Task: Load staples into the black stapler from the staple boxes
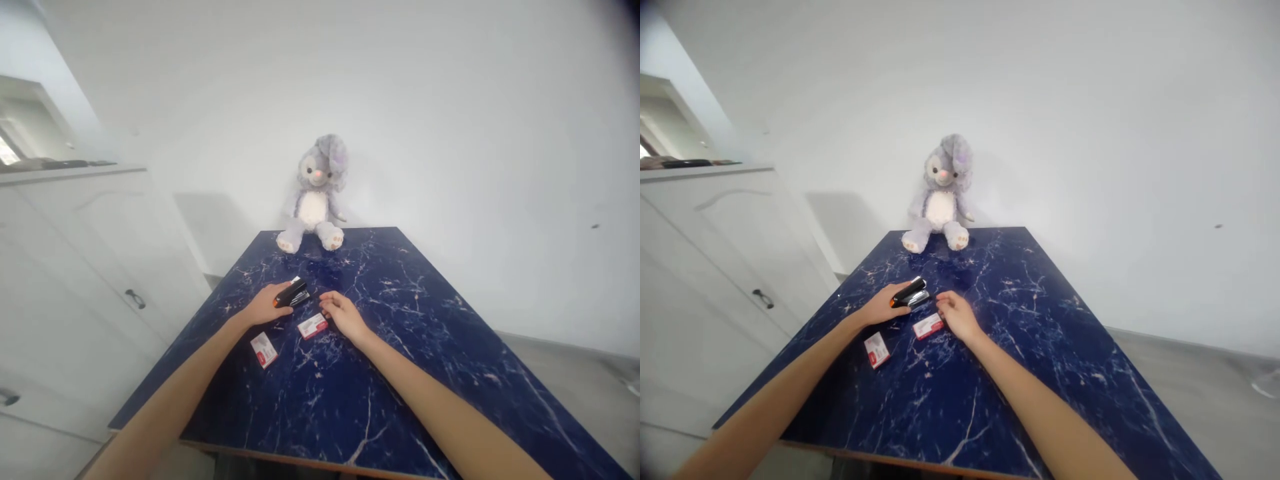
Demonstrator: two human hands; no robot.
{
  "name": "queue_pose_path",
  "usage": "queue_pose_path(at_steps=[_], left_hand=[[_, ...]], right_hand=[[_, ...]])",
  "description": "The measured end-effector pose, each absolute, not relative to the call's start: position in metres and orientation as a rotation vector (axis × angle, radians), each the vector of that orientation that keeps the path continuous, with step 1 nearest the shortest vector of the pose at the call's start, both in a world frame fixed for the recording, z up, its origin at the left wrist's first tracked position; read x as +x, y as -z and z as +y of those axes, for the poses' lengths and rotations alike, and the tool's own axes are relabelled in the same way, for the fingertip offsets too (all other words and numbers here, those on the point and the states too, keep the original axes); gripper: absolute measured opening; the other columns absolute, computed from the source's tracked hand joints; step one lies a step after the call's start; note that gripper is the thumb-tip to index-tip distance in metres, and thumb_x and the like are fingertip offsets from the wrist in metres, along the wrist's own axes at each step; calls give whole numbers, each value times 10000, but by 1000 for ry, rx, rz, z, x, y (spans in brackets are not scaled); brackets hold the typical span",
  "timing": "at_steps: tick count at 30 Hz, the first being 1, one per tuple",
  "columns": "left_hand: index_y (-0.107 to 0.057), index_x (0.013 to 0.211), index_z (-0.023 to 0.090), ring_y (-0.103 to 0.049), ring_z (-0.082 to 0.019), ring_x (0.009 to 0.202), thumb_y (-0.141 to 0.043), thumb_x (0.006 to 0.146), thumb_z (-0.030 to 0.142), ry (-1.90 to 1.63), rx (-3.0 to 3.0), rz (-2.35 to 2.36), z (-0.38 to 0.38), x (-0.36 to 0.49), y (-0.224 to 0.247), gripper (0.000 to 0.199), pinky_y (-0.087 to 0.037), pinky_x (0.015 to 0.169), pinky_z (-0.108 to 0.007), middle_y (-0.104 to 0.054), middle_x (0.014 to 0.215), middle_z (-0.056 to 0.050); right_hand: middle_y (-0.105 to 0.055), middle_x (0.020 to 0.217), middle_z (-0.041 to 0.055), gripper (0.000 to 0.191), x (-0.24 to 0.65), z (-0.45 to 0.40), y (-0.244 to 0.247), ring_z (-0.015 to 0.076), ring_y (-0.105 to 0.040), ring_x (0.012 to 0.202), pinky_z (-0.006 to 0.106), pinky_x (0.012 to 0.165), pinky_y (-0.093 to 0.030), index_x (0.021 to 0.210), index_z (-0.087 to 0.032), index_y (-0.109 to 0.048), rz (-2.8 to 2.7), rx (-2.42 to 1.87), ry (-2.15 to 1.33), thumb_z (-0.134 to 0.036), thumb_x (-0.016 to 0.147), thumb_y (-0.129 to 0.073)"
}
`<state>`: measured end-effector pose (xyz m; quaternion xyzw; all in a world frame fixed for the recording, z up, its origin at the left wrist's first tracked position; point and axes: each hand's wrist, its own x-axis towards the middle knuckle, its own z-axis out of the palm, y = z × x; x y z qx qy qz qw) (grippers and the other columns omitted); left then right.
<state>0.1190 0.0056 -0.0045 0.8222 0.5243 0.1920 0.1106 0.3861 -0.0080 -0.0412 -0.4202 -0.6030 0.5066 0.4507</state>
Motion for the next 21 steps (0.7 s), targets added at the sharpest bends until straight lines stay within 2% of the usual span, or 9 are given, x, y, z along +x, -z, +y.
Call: queue_pose_path(at_steps=[4, 6, 9, 13, 16, 19, 21], left_hand=[[-449, 1495, 278, -527, -339, 1326, -750, 755, 546, -623, 2430, 1382, 7, 123, 6, 843, -379, 1142, -483, -535, 1485, -74], [-513, 1450, 289, -516, -328, 1346, -752, 755, 576, -621, 2441, 1265, 6, 121, 5, 789, -386, 1146, -467, -526, 1494, -69], [-667, 1281, 285, -498, -325, 1357, -744, 765, 599, -635, 2566, 1149, 6, 115, 6, 608, -372, 1154, -474, -526, 1494, -70], [-707, 1196, 255, -437, -348, 1378, -747, 744, 628, -753, 2685, 1244, 8, 107, 12, 588, -346, 1154, -533, -476, 1526, -112], [-645, 1292, 261, -433, -322, 1385, -643, 850, 614, -729, 2661, 1296, 6, 110, 17, 566, -350, 1157, -526, -508, 1501, -105], [-453, 1482, 243, -341, -294, 1466, -501, 960, 562, -672, 2632, 1314, -2, 124, 19, 614, -324, 1186, -506, -492, 1516, -108], [-376, 1529, 233, -255, -284, 1509, -449, 988, 543, -640, 2625, 1303, -7, 133, 18, 627, -291, 1210, -502, -425, 1566, -103]], right_hand=[[-688, 944, 24, 235, 392, -22, 33, 165, -639, 784, 317, 764, -514, 1030, -211, -647, -1713, -1032, -1048, -250, 834, -522], [-694, 1001, 43, 251, 395, -31, 26, 184, -633, 855, 338, 815, -503, 1072, -219, -669, -1926, -1006, -882, -239, 845, -563], [-703, 1047, 46, 324, 396, -43, 16, 217, -600, 974, 372, 909, -465, 1132, -242, -683, -2232, -869, -688, -249, 809, -688], [-704, 1010, 37, 304, 394, -47, 9, 214, -590, 966, 365, 898, -453, 1102, -237, -686, -2319, -831, -600, -226, 800, -721], [-710, 964, 27, 139, 393, -44, 10, 195, -616, 907, 345, 850, -466, 1014, -237, -695, -2245, -908, -655, -271, 895, -631], [-695, 902, 25, 134, 393, -37, 16, 183, -634, 810, 324, 768, -485, 952, -220, -664, -2009, -1109, -655, -287, 936, -549], [-675, 868, 13, 118, 395, -32, 21, 181, -630, 759, 322, 733, -489, 990, -217, -627, -1884, -1220, -631, -278, 903, -575]])
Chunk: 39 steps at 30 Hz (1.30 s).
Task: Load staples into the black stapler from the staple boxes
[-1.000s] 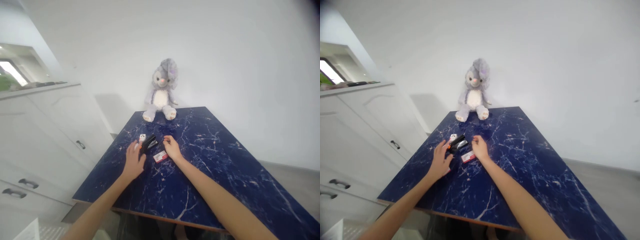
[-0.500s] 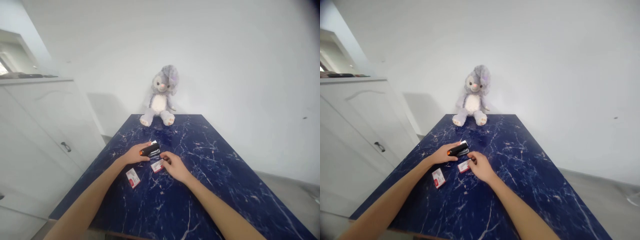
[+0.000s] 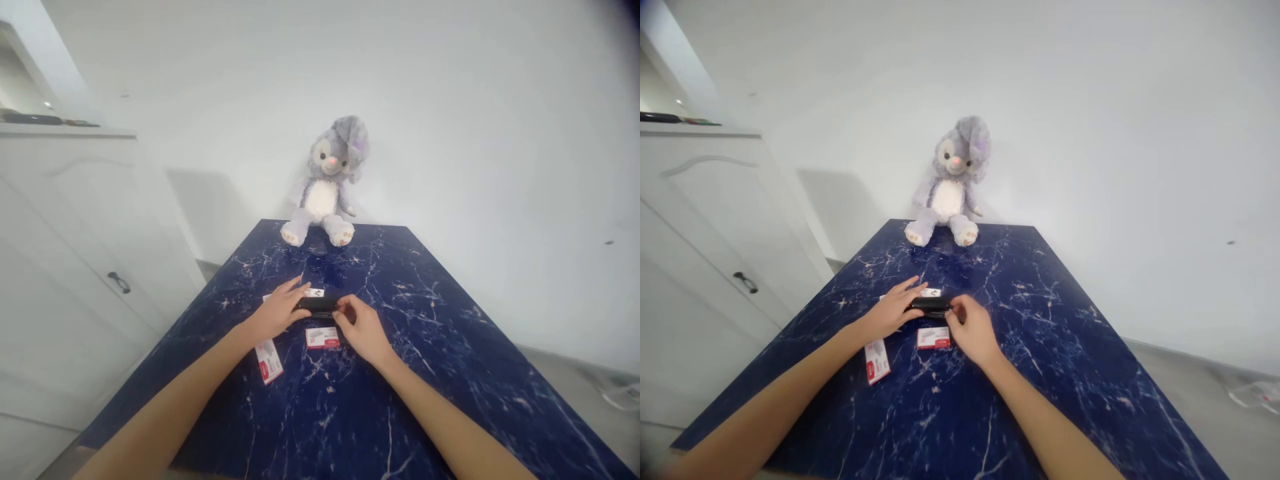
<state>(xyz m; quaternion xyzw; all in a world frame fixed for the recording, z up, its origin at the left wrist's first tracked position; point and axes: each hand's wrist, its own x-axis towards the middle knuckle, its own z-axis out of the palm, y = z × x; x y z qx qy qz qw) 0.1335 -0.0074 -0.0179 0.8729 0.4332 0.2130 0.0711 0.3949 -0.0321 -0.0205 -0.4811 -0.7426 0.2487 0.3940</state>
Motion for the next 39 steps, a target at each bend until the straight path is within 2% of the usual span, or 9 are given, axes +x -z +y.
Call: queue_pose_path(at_steps=[3, 6, 8, 12, 19, 25, 32, 36, 39], left_hand=[[-424, 1501, 244, -170, -265, 1536, -345, 1029, 502, -660, 2554, 1304, -12, 137, 16, 544, -224, 1243, -507, -323, 1625, -65], [-556, 1393, 250, -205, -246, 1521, -231, 1052, 463, -748, 2401, 1402, -8, 126, 15, 517, -217, 1244, -509, -361, 1607, -46], [-602, 1343, 242, -213, -276, 1514, -254, 1043, 487, -693, 2367, 1488, -4, 117, 16, 521, -210, 1235, -540, -384, 1593, -64], [-535, 1409, 276, -253, -294, 1501, -280, 1027, 536, -536, 2390, 1566, 0, 110, 16, 528, -234, 1210, -551, -329, 1621, -69], [-652, 1226, 271, -397, -268, 1400, -211, 1050, 469, -423, 2551, 1502, -5, 115, 10, 514, -309, 1171, -500, -509, 1501, -40], [-661, 1214, 257, -484, -259, 1301, -248, 1048, 440, -506, 2570, 1443, -5, 116, 10, 482, -374, 1112, -489, -583, 1423, -61], [-681, 1162, 224, -558, -263, 1184, -312, 1035, 359, -669, 2643, 1446, -5, 121, 12, 413, -410, 1039, -470, -681, 1251, -78], [-653, 1184, 218, -585, -248, 1104, -369, 1022, 343, -695, 2656, 1323, -7, 119, 1, 350, -419, 1006, -441, -701, 1165, -70], [-643, 1187, 213, -590, -241, 1057, -422, 1007, 372, -639, 2630, 1246, -9, 116, -4, 326, -439, 967, -410, -704, 1127, -70]], right_hand=[[-668, 938, 15, 228, 398, -26, 27, 183, -631, 790, 319, 736, -492, 1079, -225, -599, -1896, -1273, -626, -255, 853, -616], [-655, 935, 30, 117, 400, -23, 30, 200, -619, 843, 335, 769, -477, 979, -219, -625, -2042, -1272, -542, -253, 872, -590], [-653, 915, 35, 89, 400, -22, 29, 207, -615, 854, 340, 778, -471, 945, -213, -630, -2088, -1270, -520, -253, 889, -573], [-678, 950, 44, 156, 400, -22, 27, 206, -630, 868, 334, 787, -478, 1026, -206, -642, -2073, -1287, -570, -233, 882, -586], [-713, 980, 49, 170, 403, -23, 22, 194, -660, 854, 332, 814, -500, 1033, -200, -658, -2058, -1279, -647, -218, 877, -595], [-717, 1048, 42, 195, 417, -16, 15, 189, -680, 883, 343, 837, -517, 1071, -224, -665, -2079, -1210, -732, -224, 888, -599], [-655, 884, 49, 72, 425, -28, -5, 213, -602, 862, 349, 803, -471, 902, -208, -663, -2231, -1088, -237, -266, 886, -622], [-658, 950, 47, 172, 409, -47, -5, 204, -621, 849, 321, 763, -484, 1028, -224, -674, -2491, -900, -286, -320, 890, -639], [-655, 973, 61, 177, 404, -52, 1, 202, -624, 826, 323, 734, -496, 1027, -218, -682, -2569, -903, -270, -336, 919, -606]])
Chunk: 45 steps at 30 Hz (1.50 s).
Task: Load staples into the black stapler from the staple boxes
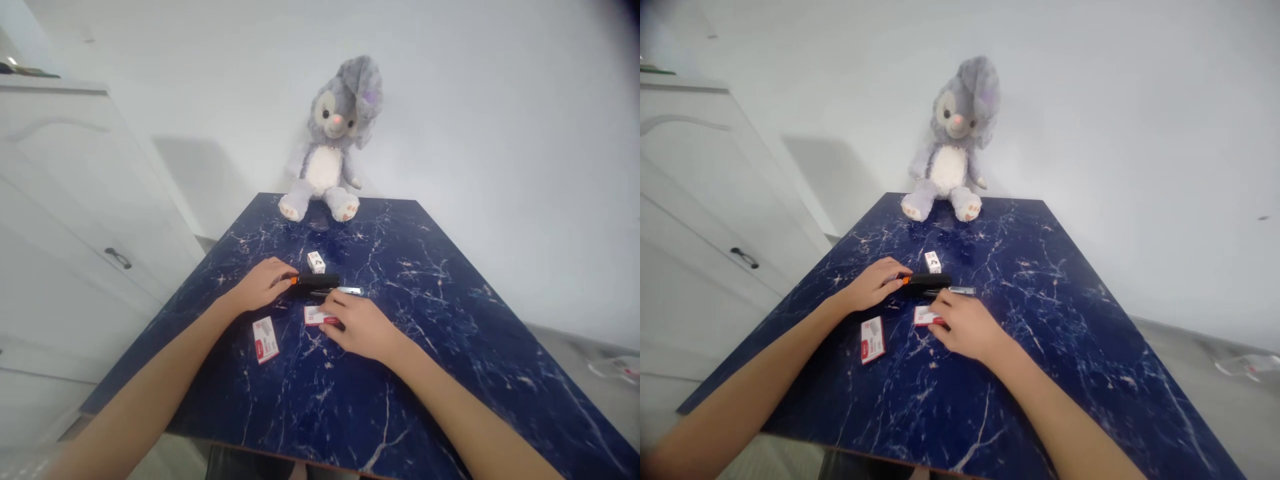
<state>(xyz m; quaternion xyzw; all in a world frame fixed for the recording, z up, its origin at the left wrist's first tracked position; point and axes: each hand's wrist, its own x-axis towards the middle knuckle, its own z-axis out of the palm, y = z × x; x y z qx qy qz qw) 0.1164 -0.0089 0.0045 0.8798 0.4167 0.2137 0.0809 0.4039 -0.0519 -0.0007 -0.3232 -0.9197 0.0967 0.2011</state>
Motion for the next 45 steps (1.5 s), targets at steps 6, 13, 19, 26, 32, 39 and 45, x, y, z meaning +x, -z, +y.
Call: queue_pose_path(at_steps=[6, 13, 19, 26, 32, 39, 45], left_hand=[[-666, 989, 187, -580, -219, 872, -307, 1035, 331, -603, 2683, 1256, -10, 127, 3, 389, -453, 875, -378, -678, 913, -73], [-675, 968, 198, -586, -209, 869, -310, 1034, 330, -674, 2594, 1325, -10, 129, 8, 394, -458, 840, -355, -673, 895, -57], [-682, 1055, 194, -594, -212, 951, -361, 1028, 325, -796, 2624, 1321, -9, 131, 7, 347, -445, 923, -388, -698, 1039, -68], [-683, 1085, 192, -628, -213, 1007, -414, 1002, 305, -1188, 2564, 1332, -17, 130, 5, 303, -472, 952, -390, -699, 1074, -87], [-576, 1205, 211, -671, -157, 721, -511, 947, 356, -1080, 2451, 1127, -37, 146, 11, 304, -529, 730, -304, -727, 904, -30], [-563, 997, 217, -721, -199, 875, -632, 903, 350, -1192, 1880, 1227, -52, 181, 10, 177, -568, 787, -335, -729, 940, -38], [-561, 957, 213, -696, -160, 721, -678, 869, 351, -1282, 1570, 1139, -53, 187, 6, 201, -577, 636, -283, -724, 862, -19]], right_hand=[[-597, 1335, 128, 406, 371, -78, 1, 307, -533, 1179, 505, 1020, -435, 1325, -234, -590, -2537, -649, -216, -399, 954, -577], [-656, 1088, 97, 263, 333, -109, 13, 283, -543, 1100, 439, 949, -488, 1062, -202, -663, -2636, -494, -260, -425, 952, -575], [-621, 1141, 148, 205, 360, -93, 6, 301, -541, 1078, 480, 933, -524, 1102, -170, -625, -2581, -772, -222, -265, 922, -598], [-539, 1403, 134, 465, 367, -83, 10, 297, -489, 1305, 514, 1081, -469, 1364, -210, -507, -2255, -792, -330, -169, 903, -549], [-620, 1230, 124, 404, 374, -66, 10, 290, -596, 1157, 483, 988, -526, 1272, -241, -539, -1937, -980, -244, -236, 877, -620], [-662, 1168, 95, 383, 376, -63, 12, 270, -616, 1077, 439, 945, -538, 1254, -243, -570, -1946, -1029, -184, -175, 879, -596], [-644, 1238, 94, 408, 378, -64, 7, 276, -587, 1153, 466, 998, -524, 1318, -263, -557, -2033, -895, -46, -187, 918, -589]])
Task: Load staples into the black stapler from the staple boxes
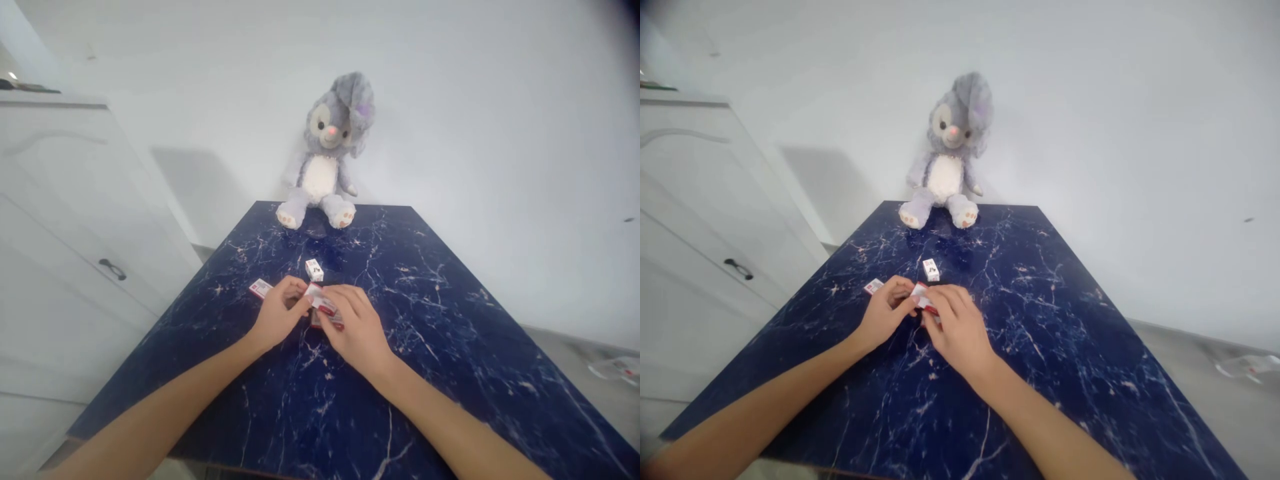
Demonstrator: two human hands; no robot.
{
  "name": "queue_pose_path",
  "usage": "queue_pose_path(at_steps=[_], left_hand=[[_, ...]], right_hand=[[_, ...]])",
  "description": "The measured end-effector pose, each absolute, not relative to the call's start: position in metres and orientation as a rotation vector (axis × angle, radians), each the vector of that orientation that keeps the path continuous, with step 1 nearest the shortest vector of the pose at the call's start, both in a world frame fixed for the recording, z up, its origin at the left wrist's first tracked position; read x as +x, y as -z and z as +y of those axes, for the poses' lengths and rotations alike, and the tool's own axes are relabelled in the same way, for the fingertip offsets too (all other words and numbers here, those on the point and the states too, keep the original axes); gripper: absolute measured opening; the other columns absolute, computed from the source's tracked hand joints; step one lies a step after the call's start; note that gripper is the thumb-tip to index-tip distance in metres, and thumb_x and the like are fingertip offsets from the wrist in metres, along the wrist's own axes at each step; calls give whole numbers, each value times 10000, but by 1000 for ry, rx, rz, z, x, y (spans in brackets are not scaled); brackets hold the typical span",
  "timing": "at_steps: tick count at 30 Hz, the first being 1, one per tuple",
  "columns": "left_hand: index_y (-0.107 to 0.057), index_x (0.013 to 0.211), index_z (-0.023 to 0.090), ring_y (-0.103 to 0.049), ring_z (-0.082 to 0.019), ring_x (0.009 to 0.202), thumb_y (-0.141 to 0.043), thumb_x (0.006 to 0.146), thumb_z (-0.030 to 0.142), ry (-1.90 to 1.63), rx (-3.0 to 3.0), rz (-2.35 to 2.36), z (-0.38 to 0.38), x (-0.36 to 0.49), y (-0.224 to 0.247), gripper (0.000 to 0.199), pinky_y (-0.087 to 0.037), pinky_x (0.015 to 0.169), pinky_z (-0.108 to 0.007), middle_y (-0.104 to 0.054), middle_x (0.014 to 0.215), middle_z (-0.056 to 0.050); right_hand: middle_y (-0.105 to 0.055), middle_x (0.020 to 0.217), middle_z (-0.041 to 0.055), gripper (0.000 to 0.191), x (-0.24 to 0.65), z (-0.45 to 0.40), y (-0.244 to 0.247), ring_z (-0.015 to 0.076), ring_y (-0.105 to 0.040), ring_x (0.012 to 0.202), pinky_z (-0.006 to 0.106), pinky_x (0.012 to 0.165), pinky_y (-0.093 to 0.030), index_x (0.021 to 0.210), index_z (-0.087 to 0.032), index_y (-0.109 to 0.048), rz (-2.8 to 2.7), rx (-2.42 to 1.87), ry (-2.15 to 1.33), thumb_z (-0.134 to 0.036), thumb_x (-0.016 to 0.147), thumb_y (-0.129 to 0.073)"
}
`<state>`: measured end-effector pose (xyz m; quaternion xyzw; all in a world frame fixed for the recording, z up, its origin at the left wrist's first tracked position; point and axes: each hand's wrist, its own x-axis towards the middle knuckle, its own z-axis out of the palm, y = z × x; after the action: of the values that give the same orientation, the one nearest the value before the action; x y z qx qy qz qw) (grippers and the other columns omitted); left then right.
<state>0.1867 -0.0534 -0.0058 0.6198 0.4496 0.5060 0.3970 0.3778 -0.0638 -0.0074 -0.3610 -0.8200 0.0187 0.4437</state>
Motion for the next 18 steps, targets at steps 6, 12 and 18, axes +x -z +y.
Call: queue_pose_path(at_steps=[6, 12, 18], left_hand=[[-595, 938, 186, -636, -125, 589, -732, 820, 333, -1454, 1343, 1146, -47, 182, 3, 232, -545, 608, -271, -716, 763, 1], [-698, 912, 157, -637, -138, 648, -719, 819, 345, -1338, 1324, 1148, -45, 182, 1, 211, -529, 645, -261, -701, 719, -15], [-693, 876, 165, -587, -114, 619, -706, 816, 293, -1521, 1163, 1131, -39, 178, 4, 143, -487, 631, -240, -674, 684, 0]], right_hand=[[-607, 1289, 111, 343, 383, -60, 6, 234, -650, 1088, 393, 941, -572, 1317, -256, -584, -1989, -978, -15, -227, 977, -548], [-651, 1238, 78, 325, 387, -52, 12, 224, -656, 1116, 376, 983, -566, 1281, -265, -607, -1916, -881, -149, -243, 956, -603], [-682, 1160, 57, 297, 387, -49, 7, 211, -697, 944, 375, 883, -598, 1185, -273, -621, -1816, -941, -258, -278, 898, -694]])
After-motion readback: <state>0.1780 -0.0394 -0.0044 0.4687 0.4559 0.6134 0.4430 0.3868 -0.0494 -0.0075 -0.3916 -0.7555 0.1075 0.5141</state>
